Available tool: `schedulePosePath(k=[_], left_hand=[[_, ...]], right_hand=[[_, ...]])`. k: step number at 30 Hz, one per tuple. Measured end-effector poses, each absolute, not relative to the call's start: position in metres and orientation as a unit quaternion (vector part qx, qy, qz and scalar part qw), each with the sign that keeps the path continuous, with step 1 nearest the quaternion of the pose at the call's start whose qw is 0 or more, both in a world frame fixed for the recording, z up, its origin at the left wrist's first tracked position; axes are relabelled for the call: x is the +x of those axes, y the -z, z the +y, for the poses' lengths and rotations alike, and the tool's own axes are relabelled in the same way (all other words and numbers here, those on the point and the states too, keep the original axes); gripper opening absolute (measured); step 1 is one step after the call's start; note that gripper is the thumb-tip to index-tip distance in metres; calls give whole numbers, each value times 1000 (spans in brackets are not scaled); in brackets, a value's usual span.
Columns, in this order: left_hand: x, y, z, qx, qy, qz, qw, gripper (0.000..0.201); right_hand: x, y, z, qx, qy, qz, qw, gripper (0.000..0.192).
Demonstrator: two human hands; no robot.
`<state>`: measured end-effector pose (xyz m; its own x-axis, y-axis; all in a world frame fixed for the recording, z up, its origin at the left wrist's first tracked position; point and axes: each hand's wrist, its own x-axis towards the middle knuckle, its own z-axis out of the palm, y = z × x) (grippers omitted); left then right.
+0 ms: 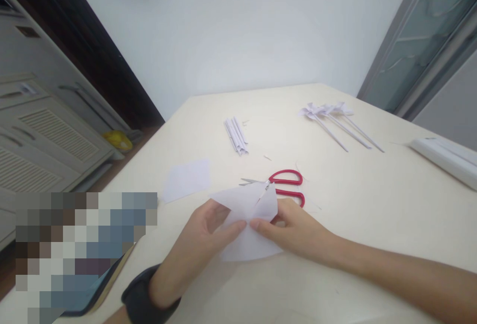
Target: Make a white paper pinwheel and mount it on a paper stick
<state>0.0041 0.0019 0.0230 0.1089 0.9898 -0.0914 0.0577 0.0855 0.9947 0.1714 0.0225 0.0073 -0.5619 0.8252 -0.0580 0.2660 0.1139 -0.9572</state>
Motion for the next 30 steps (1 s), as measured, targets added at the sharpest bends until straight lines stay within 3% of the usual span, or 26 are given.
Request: schedulePosePath(k=[8,19,30], left_hand=[[-1,-21,3,522,-414,485,567,29],[2,-24,3,503,-431,497,562,41],[-1,-31,1,475,-417,500,592,28]], right_hand=[[171,-6,25,-398,-523,-703,272,19],[172,-6,25,-407,-518,-700,275,18],[174,-8,27,-410,-540,-674,293,17]])
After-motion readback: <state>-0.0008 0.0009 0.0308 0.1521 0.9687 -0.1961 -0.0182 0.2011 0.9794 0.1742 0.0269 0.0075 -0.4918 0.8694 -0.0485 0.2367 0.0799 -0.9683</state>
